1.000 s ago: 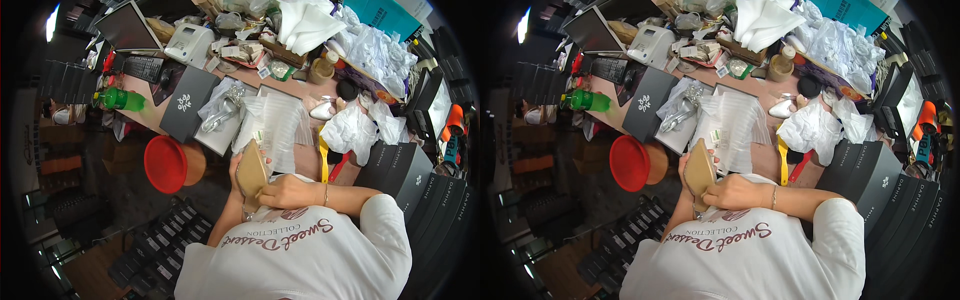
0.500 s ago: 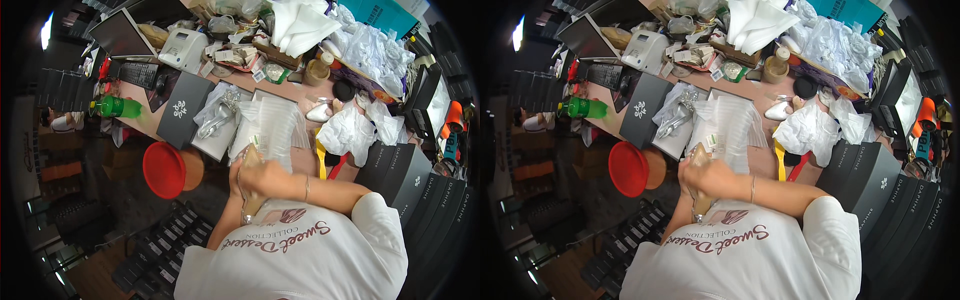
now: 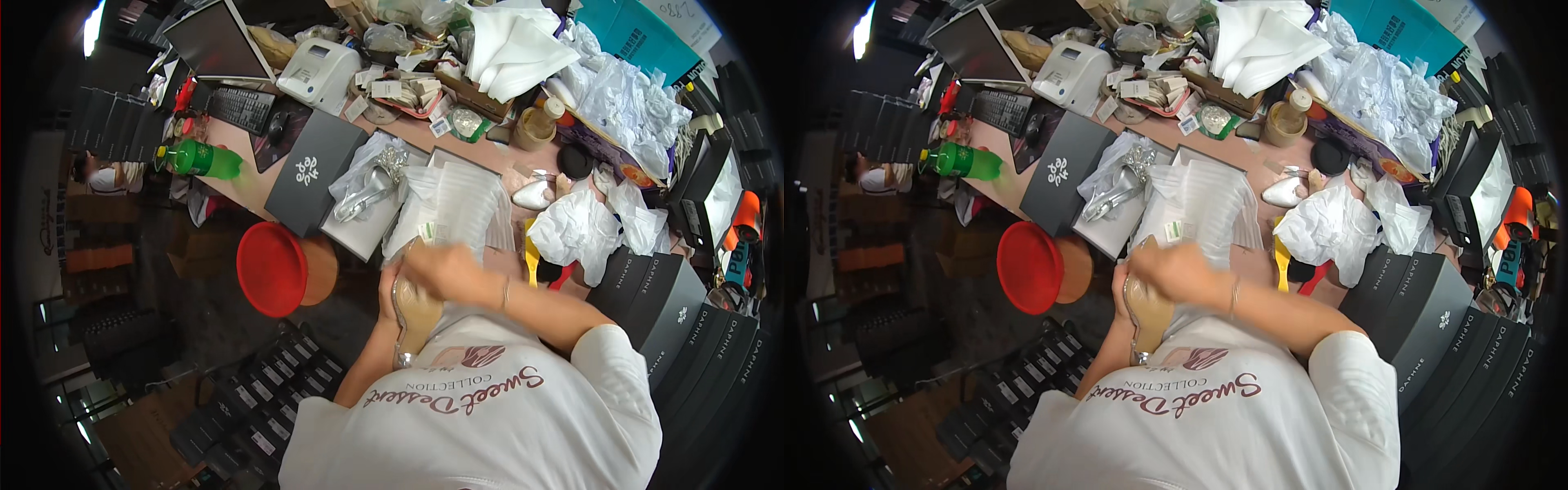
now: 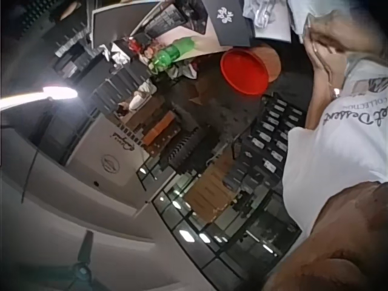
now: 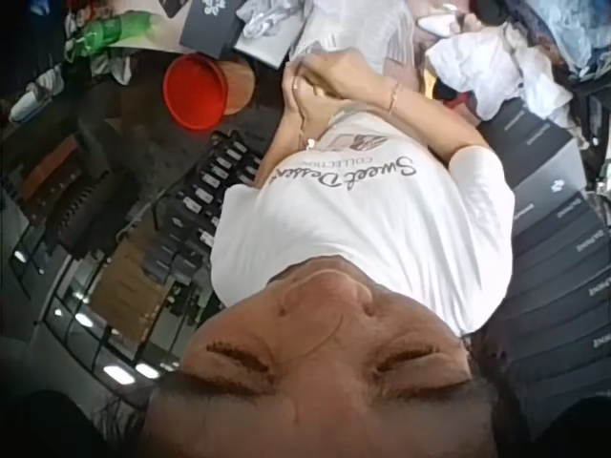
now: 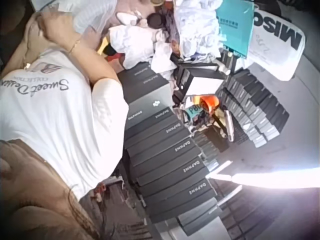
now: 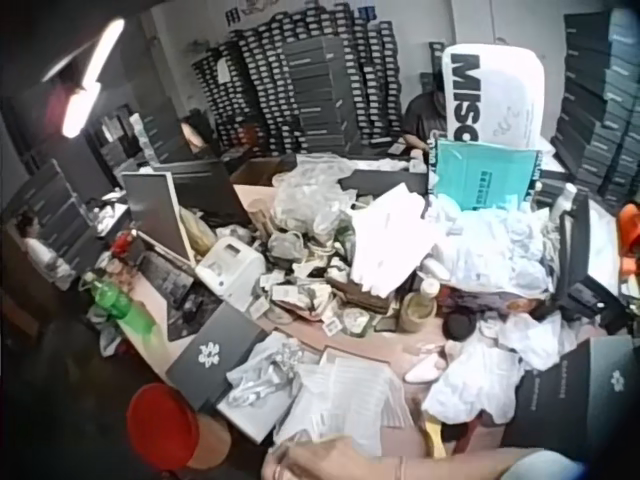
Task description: Pack silver high-heeled shoes into boxes with protective wrapping.
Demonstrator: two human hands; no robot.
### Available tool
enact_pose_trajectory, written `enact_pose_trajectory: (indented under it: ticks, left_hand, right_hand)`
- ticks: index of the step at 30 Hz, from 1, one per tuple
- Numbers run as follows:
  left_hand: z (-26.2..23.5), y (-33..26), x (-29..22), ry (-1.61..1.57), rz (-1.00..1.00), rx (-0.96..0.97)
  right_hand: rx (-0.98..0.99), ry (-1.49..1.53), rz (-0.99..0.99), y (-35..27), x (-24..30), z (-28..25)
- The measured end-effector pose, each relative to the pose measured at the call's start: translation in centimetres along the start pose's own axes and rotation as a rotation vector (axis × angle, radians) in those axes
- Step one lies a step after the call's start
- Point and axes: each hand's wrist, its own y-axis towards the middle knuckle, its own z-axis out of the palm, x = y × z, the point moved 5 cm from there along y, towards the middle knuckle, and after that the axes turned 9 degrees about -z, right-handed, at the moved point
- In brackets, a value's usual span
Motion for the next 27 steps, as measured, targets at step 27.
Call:
enact_pose_trajectory:
  ticks: [27]
  left_hand:
    - [0.2, 0.4, 0.5, -0.053, -0.169, 0.133]
  right_hand:
    - [0.269, 0.012, -0.114, -1.7, 2.6, -1.2]
